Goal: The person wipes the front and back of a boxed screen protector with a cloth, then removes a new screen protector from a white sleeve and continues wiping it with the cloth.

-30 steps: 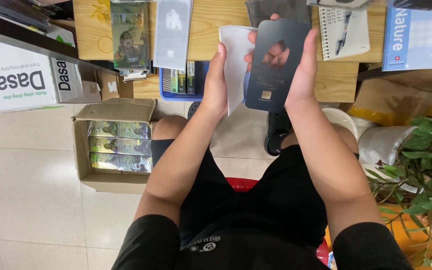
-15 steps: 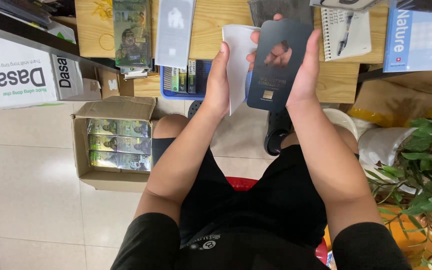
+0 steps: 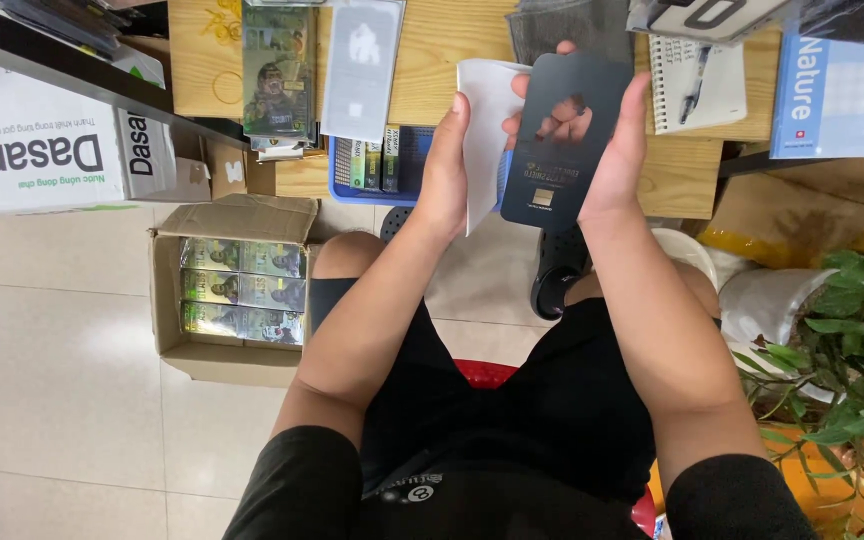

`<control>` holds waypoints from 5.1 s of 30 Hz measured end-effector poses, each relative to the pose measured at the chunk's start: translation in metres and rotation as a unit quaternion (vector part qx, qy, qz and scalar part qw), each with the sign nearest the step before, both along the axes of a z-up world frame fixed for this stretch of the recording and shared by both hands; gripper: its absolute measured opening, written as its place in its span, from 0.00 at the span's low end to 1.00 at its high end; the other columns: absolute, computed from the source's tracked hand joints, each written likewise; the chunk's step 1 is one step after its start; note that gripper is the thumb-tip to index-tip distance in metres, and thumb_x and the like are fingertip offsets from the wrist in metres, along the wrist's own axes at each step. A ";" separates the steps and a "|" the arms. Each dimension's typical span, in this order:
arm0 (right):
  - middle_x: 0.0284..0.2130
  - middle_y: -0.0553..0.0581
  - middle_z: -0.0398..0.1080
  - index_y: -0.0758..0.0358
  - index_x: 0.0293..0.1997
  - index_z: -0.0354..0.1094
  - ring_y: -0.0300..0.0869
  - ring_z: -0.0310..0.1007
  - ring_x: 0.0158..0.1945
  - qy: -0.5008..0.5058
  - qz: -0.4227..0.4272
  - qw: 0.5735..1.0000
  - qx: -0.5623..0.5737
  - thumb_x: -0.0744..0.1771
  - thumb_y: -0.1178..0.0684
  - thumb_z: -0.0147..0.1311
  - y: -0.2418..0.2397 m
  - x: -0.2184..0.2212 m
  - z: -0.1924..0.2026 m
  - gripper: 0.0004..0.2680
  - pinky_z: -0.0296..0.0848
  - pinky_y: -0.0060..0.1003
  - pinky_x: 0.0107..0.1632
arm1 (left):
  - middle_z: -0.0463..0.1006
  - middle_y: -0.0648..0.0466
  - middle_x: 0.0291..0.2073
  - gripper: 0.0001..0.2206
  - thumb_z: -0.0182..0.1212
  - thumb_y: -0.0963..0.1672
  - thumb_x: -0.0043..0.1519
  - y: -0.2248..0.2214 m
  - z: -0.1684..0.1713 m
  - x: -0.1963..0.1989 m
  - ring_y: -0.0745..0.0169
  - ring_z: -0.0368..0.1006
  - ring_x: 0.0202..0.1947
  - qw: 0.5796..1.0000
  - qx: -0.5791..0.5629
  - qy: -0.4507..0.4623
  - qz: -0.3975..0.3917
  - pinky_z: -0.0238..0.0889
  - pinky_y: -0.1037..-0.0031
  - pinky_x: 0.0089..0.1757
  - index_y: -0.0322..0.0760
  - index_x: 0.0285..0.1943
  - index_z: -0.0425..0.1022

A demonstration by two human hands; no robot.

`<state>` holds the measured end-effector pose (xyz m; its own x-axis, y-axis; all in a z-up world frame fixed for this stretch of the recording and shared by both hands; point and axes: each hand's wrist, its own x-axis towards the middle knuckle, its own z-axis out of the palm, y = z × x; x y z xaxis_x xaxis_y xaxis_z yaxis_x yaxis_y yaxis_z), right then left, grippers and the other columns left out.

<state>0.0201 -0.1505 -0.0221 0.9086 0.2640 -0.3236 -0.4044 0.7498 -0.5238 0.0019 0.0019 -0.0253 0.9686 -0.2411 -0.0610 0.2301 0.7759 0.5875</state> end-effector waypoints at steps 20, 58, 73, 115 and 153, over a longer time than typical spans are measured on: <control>0.53 0.67 0.76 0.48 0.64 0.66 0.60 0.79 0.42 0.006 0.000 1.000 0.000 0.60 0.25 0.48 -0.001 0.000 -0.001 0.30 0.79 0.51 0.47 | 0.69 0.58 0.31 0.25 0.52 0.60 0.64 0.000 -0.004 0.001 0.67 0.66 0.30 1.000 0.006 -0.005 -0.001 0.59 0.75 0.34 0.37 0.48 0.71; 0.53 0.68 0.76 0.50 0.64 0.66 0.62 0.79 0.42 0.003 0.005 1.000 0.027 0.61 0.25 0.49 -0.002 0.000 -0.007 0.29 0.78 0.54 0.48 | 0.69 0.59 0.30 0.25 0.51 0.60 0.65 -0.001 -0.014 0.002 0.68 0.66 0.30 1.000 -0.015 0.003 -0.007 0.59 0.75 0.34 0.37 0.48 0.70; 0.56 0.74 0.72 0.54 0.70 0.62 0.68 0.78 0.50 -0.084 0.018 0.995 0.043 0.64 0.23 0.41 -0.006 0.005 -0.035 0.33 0.79 0.64 0.54 | 0.78 0.49 0.38 0.27 0.43 0.61 0.70 -0.007 -0.019 -0.004 0.62 0.74 0.41 0.990 0.132 -0.022 0.042 0.66 0.70 0.49 0.39 0.51 0.72; 0.53 0.68 0.76 0.50 0.64 0.65 0.62 0.79 0.43 -0.002 0.005 1.000 0.000 0.62 0.25 0.46 -0.002 0.003 -0.006 0.29 0.78 0.51 0.45 | 0.73 0.57 0.32 0.23 0.52 0.59 0.65 -0.002 -0.014 0.001 0.68 0.67 0.32 1.000 0.005 -0.007 0.022 0.59 0.76 0.35 0.38 0.45 0.72; 0.48 0.63 0.76 0.54 0.65 0.69 0.52 0.75 0.56 -0.254 -0.021 0.758 -0.601 0.74 0.41 0.50 -0.034 0.020 -0.042 0.15 0.72 0.47 0.54 | 0.61 0.32 0.67 0.32 0.36 0.56 0.73 0.000 -0.054 0.010 0.38 0.75 0.54 0.943 0.320 -0.079 -0.041 0.76 0.51 0.47 0.34 0.82 0.44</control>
